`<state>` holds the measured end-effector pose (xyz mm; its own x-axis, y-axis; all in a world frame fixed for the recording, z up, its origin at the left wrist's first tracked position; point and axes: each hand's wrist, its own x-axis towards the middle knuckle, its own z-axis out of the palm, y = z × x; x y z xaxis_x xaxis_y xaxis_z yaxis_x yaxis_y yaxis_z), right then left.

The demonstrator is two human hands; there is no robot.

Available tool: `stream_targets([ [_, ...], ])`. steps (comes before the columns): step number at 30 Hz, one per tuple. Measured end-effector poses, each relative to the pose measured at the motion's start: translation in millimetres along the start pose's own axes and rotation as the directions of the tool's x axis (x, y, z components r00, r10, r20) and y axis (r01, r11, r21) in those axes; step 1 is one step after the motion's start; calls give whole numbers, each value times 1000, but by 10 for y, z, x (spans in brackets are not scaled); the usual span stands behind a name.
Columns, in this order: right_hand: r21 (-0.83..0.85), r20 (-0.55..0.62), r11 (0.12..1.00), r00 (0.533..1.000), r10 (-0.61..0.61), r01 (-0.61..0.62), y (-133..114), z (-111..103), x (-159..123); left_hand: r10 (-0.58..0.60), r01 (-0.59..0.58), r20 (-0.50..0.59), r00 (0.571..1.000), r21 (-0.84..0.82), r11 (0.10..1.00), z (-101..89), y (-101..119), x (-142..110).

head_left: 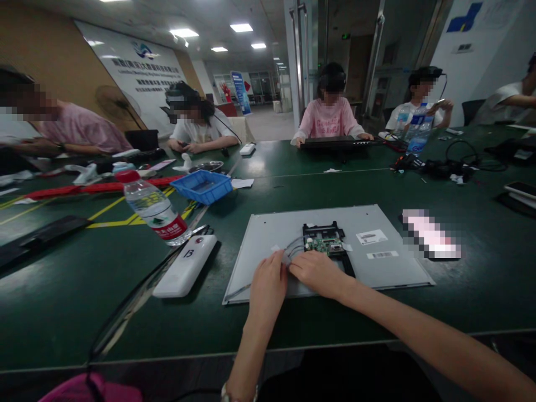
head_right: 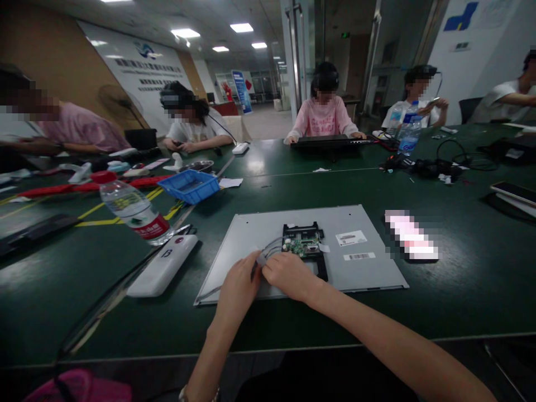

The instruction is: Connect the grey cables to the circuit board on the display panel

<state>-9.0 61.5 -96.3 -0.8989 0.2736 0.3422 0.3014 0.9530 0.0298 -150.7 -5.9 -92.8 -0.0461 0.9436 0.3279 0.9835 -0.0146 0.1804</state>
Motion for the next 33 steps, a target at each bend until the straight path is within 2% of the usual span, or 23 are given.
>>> stream_targets([
  [9, 158, 16, 987, 1000, -21, 18, -141, -98, -147, -65, 65, 81, 995, 5, 998, 54, -58, 34],
  [16, 225, 47, 972, 998, 51, -61, -303, -124, -337, 1, -3, 40, 999, 51, 999, 97, -72, 44],
  [22, 333, 86, 934, 991, 102, -125, -255, -255, -458, 11, -10, -26, 1000, 29, 1000, 154, -90, 30],
  [24, 371, 72, 914, 986, 149, -166, -154, -346, -515, -2, 2, -62, 998, -2, 1000, 167, -91, 34],
  [26, 402, 32, 884, 968, 248, -239, 21, -438, -581, -13, 9, -89, 996, -44, 999, 163, -84, 42],
  [30, 485, -39, 760, 858, 512, -432, 560, -519, -726, -21, 7, -134, 991, -100, 995, 104, -46, 52],
  [33, 552, 2, 661, 794, 608, -508, 953, -458, -833, 16, -36, -164, 986, -122, 992, 35, -9, 27],
])
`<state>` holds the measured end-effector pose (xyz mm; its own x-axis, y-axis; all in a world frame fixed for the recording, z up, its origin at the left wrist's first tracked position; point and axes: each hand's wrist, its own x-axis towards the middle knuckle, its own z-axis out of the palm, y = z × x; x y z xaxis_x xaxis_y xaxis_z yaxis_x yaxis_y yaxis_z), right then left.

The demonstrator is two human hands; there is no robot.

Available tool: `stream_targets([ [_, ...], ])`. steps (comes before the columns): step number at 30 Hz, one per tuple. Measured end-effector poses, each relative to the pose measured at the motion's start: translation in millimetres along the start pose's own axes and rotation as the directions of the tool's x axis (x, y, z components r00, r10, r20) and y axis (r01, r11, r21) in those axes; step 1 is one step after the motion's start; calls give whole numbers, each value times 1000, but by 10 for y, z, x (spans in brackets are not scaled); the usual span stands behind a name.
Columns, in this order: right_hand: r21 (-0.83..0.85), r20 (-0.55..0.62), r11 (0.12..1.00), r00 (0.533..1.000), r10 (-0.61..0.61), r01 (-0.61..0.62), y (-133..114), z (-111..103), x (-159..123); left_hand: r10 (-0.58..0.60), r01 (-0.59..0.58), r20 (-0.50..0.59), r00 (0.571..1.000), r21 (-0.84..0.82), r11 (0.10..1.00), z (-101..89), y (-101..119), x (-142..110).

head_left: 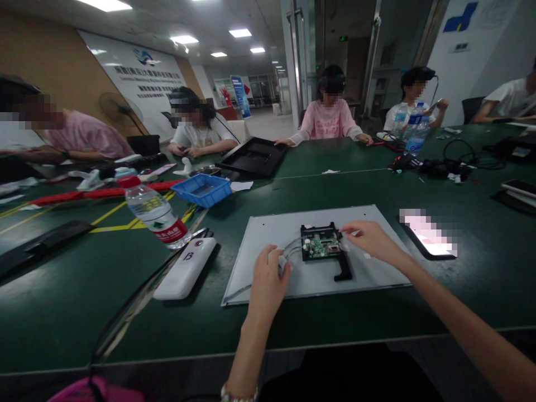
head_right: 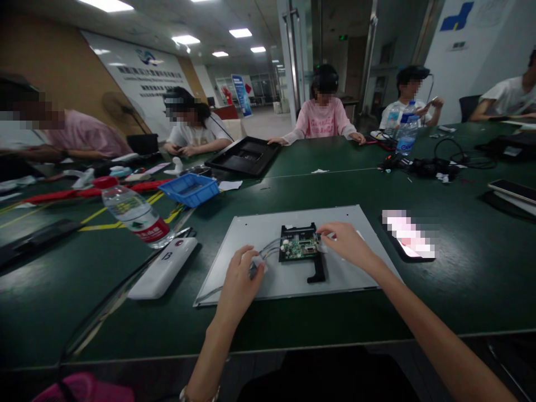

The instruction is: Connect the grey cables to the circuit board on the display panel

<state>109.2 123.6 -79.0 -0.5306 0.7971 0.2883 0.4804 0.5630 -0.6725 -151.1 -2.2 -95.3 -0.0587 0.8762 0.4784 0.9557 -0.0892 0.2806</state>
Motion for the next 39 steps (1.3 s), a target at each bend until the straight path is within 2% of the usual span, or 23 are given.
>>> stream_targets([
  [3, 72, 51, 993, 995, 91, -95, 242, -39, 57, 62, -63, 26, 998, 30, 998, -70, 43, -37],
  [5, 103, 109, 985, 986, 130, -141, 312, -28, 42, 101, -107, 72, 992, 80, 991, -103, 67, -59],
  [9, 118, 204, 977, 967, 153, -180, 318, 8, -25, 106, -137, 163, 981, 189, 972, -122, 105, -60],
  [13, 119, 231, 974, 959, 162, -193, 301, 37, -42, 101, -162, 220, 970, 277, 947, -118, 135, -34],
  [18, 157, 207, 978, 973, 102, -136, 348, 103, -12, 95, -162, 204, 974, 341, 926, -145, 130, -18],
  [25, 140, 202, 979, 972, 119, -149, 411, 156, 3, 51, -41, -43, 998, 212, 976, -290, 27, 221],
  [28, 144, 194, 975, 971, 142, -172, 430, 93, 1, 21, -5, -86, 996, 190, 982, -324, -37, 334],
  [32, 131, 114, 957, 963, 244, -258, 502, -34, -16, -85, 79, 18, 996, 221, 972, -275, -157, 364],
  [36, 24, 29, 949, 950, 312, -313, 560, -126, -67, -168, 121, 160, 973, 267, 956, -211, -257, 315],
  [39, -73, -14, 946, 949, 314, -314, 578, -140, -98, -152, 98, 160, 975, 302, 948, -222, -252, 296],
])
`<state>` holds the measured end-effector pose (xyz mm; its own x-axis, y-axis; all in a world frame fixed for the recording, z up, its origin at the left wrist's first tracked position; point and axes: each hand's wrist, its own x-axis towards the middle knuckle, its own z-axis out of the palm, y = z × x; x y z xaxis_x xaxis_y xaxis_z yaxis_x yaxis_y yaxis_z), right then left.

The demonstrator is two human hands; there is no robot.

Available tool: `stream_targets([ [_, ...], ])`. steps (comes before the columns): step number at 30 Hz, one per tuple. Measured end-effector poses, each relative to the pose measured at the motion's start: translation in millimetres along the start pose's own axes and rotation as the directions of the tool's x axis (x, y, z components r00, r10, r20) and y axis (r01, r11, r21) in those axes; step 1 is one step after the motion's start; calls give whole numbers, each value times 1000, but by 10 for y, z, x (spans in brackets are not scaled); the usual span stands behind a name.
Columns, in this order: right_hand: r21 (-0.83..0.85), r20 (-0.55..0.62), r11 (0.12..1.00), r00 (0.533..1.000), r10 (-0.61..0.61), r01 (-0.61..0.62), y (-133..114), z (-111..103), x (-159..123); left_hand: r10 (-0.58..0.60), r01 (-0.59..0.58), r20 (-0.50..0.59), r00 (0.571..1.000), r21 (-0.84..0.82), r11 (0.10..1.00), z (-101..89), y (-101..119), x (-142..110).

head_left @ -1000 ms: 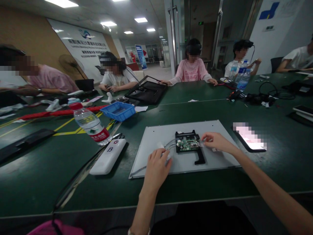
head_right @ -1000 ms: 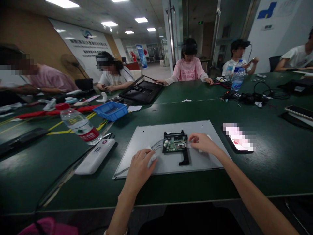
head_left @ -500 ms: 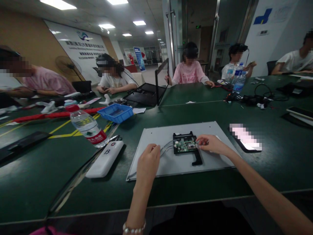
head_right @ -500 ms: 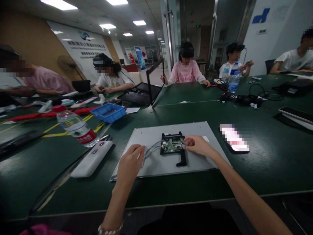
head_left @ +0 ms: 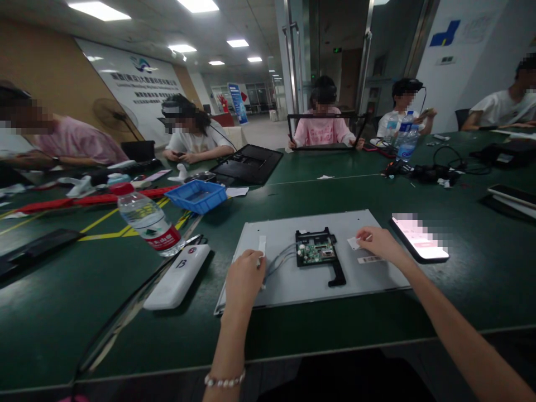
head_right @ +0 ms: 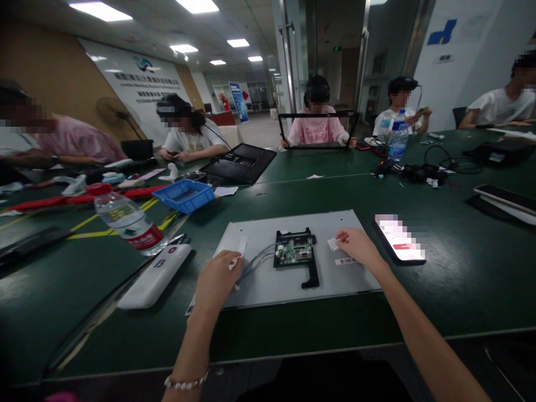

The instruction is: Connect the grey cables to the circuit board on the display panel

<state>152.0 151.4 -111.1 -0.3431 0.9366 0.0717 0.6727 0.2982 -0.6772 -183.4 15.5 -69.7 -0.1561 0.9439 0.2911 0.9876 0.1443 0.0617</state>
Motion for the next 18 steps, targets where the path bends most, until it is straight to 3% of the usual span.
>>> stream_targets([
  [4, -110, -53, 994, 998, -32, 26, 14, 29, -3, 0, 6, -91, 996, 64, 998, -102, 108, 38],
  [7, -154, -82, 988, 996, -40, 27, 3, 56, 0, 87, -83, -101, 991, 46, 996, -157, 274, 162],
  [12, -149, -144, 988, 988, -62, 41, -36, 80, -12, 312, -312, -10, 950, 12, 950, -45, 660, 536],
  [14, -146, -163, 988, 984, -72, 48, -39, 79, -16, 340, -344, 82, 937, 48, 938, 49, 781, 682],
  [18, -151, -159, 987, 985, -73, 49, -33, 76, -11, 339, -350, 132, 931, 68, 934, 220, 850, 853],
])
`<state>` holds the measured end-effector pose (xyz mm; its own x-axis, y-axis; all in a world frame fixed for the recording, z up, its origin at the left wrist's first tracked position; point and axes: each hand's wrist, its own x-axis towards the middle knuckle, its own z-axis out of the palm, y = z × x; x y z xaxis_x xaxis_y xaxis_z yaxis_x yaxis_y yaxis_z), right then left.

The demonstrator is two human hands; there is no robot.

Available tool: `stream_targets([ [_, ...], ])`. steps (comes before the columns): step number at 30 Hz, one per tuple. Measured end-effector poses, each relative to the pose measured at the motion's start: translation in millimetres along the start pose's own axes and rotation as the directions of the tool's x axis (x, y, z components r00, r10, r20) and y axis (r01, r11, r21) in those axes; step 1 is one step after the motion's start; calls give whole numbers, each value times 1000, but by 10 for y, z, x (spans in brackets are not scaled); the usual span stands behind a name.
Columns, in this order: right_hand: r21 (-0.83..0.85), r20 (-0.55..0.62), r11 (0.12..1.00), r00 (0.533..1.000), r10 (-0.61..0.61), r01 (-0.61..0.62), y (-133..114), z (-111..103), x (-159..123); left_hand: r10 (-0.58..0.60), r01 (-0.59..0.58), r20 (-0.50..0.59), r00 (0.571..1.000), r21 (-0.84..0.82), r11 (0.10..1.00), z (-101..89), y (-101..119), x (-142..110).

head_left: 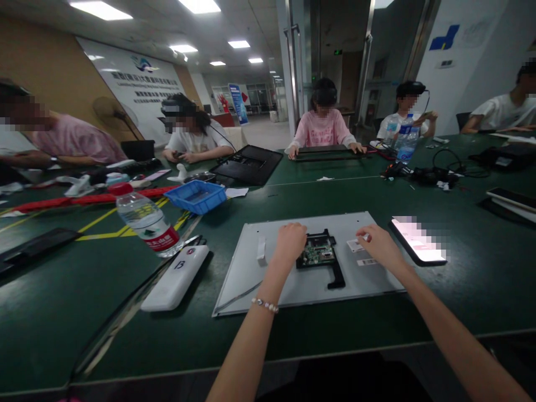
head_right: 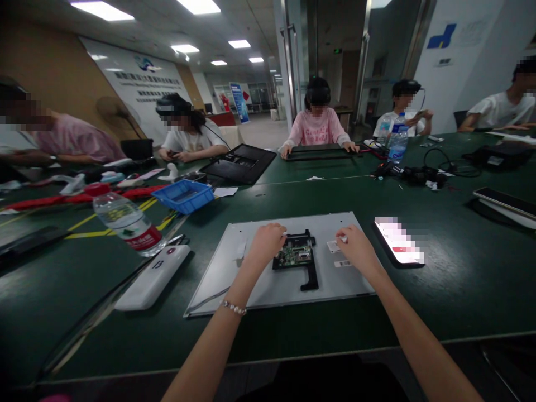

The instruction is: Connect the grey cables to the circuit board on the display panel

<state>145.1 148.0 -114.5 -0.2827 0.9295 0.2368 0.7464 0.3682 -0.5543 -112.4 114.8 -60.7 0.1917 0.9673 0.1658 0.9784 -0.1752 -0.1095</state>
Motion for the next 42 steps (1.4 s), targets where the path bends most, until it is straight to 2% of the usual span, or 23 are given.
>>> stream_targets([
  [6, 0, 16, 1000, 1000, -11, 11, -9, 12, 6, 2, -2, 20, 1000, 7, 1000, 123, -87, 31],
  [13, 26, 31, 1000, 999, -7, 6, -5, 21, 4, -7, 7, -41, 999, 12, 1000, 46, -102, 224],
  [18, 40, 22, 999, 1000, -12, 11, -10, 38, 18, -30, 30, -25, 999, 15, 999, 98, -128, 370],
  [22, 46, 16, 999, 1000, -23, 23, -6, 49, 28, -48, 48, -4, 999, -5, 999, 158, -161, 339],
  [26, 56, 31, 998, 999, -19, 17, -5, 41, 22, -96, 96, -4, 995, -37, 995, 125, -229, 226],
  [29, 63, 50, 998, 998, -25, 22, 2, 44, 23, -149, 148, -10, 989, -69, 987, 68, -359, 107],
  [32, 75, 77, 996, 996, -51, 45, 15, 66, 28, -210, 210, 2, 978, -100, 973, 35, -585, -32],
  [37, 144, 126, 987, 988, -91, 72, 11, 96, 15, -264, 274, 84, 961, -149, 950, 78, -996, -233],
  [42, 157, 141, 987, 988, -70, 48, -15, 62, 1, -269, 291, 132, 954, -198, 936, 166, -1131, -308],
])
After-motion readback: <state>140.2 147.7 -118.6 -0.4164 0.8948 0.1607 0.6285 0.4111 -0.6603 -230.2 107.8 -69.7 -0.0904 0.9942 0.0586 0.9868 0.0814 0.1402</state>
